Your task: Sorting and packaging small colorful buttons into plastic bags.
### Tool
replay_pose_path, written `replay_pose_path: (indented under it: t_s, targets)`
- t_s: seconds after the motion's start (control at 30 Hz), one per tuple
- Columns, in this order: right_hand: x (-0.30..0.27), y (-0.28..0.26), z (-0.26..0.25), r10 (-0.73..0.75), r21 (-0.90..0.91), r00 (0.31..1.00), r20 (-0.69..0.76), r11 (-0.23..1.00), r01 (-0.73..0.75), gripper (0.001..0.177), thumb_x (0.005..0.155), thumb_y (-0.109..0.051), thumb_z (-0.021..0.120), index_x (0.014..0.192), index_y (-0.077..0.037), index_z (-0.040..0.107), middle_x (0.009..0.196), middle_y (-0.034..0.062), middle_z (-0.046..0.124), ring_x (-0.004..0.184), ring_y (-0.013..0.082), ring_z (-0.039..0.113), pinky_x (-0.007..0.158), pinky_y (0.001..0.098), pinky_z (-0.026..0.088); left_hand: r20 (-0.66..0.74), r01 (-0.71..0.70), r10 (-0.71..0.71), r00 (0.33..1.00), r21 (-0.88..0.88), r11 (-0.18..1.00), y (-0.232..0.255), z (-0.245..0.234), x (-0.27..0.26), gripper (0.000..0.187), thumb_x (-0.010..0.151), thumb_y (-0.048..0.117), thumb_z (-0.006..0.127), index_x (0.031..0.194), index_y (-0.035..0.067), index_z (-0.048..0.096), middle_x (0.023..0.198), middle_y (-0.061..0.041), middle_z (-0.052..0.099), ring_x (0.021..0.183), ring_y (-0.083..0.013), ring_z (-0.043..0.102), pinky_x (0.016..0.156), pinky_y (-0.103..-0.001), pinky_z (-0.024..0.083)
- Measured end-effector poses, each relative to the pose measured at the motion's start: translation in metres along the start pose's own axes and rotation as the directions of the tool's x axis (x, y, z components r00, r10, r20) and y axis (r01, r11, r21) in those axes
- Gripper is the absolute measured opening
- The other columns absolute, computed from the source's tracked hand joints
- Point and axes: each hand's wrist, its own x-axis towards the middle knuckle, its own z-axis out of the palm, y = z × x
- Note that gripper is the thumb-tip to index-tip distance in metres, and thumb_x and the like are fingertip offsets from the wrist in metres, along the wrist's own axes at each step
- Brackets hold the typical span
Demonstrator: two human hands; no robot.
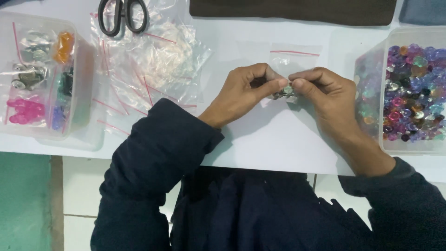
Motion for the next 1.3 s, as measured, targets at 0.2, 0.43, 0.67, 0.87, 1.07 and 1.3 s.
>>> replay_pose_path:
  t_s: [0.2, 0.43, 0.67, 0.87, 1.07, 1.3]
  targets:
    - [0.000, -0.003, 0.005, -0.013, -0.145, 0.998, 0.057, 0.989, 0.022, 0.016, 0.093, -0.004, 0.083, 0.104, 0.005, 0.076, 0.084, 0.0177, 0.068, 0.081, 0.0185, 0.063, 0.079, 0.0336, 0.055, 0.015, -0.024, 0.026, 1.000, -0.088, 0.996, -0.015, -0.001, 0.002, 0.019, 0.091, 0.022, 0.080, 0.102, 0.007, 0.074, 0.085, -0.007, 0.074, 0.083, -0.0119, 0.067, 0.077, -0.029, 0.057]
    - [-0.004, 0.002, -0.004, -0.009, -0.127, 0.993, 0.119, 0.992, 0.024, 0.014, 0.102, -0.003, 0.068, 0.114, 0.003, 0.070, 0.109, 0.0147, 0.073, 0.101, 0.0229, 0.070, 0.096, 0.0328, 0.061, 0.014, 0.034, -0.033, 0.999, -0.058, 0.998, -0.008, -0.004, 0.001, 0.028, 0.095, 0.029, 0.072, 0.115, 0.010, 0.071, 0.101, -0.001, 0.073, 0.089, -0.0094, 0.067, 0.081, -0.022, 0.057]
    - [-0.008, 0.016, -0.015, -0.083, -0.203, 0.990, 0.114, 0.973, 0.105, 0.028, 0.098, 0.000, 0.072, 0.124, 0.004, 0.067, 0.123, 0.0190, 0.066, 0.118, 0.0278, 0.064, 0.105, 0.0356, 0.055, -0.028, 0.035, -0.034, 0.999, 0.034, 0.999, -0.014, -0.003, -0.003, 0.014, 0.095, 0.024, 0.073, 0.103, 0.012, 0.073, 0.095, 0.001, 0.071, 0.080, -0.0080, 0.060, 0.071, -0.022, 0.047]
    - [-0.014, 0.017, -0.016, -0.070, -0.174, 0.996, 0.064, 0.981, 0.080, 0.017, 0.095, 0.001, 0.075, 0.111, 0.005, 0.069, 0.111, 0.0185, 0.070, 0.104, 0.0261, 0.068, 0.095, 0.0347, 0.058, 0.042, -0.021, 0.016, 0.999, 0.112, 0.993, -0.006, -0.003, -0.004, 0.018, 0.097, 0.023, 0.072, 0.110, 0.011, 0.071, 0.102, -0.002, 0.073, 0.091, -0.0124, 0.068, 0.079, -0.023, 0.055]
    - [-0.013, 0.009, -0.018, -0.066, -0.264, 0.990, 0.127, 0.960, 0.098, 0.024, 0.095, 0.000, 0.076, 0.118, 0.003, 0.070, 0.110, 0.0158, 0.069, 0.105, 0.0236, 0.066, 0.095, 0.0308, 0.055, 0.050, -0.230, 0.224, 0.973, 0.192, 0.954, -0.008, -0.005, -0.003, 0.008, 0.096, 0.020, 0.075, 0.099, 0.013, 0.071, 0.093, 0.000, 0.070, 0.086, -0.0133, 0.063, 0.083, -0.027, 0.050]
    - [-0.012, 0.021, -0.015, -0.255, -0.334, 0.961, 0.109, 0.901, 0.277, 0.014, 0.094, 0.003, 0.081, 0.105, 0.006, 0.073, 0.121, 0.0223, 0.069, 0.125, 0.0332, 0.059, 0.109, 0.0403, 0.054, -0.001, -0.181, 0.200, 0.980, 0.418, 0.890, -0.009, -0.004, -0.006, 0.011, 0.098, 0.034, 0.069, 0.097, 0.024, 0.073, 0.097, 0.010, 0.072, 0.095, -0.0116, 0.064, 0.095, -0.036, 0.034]
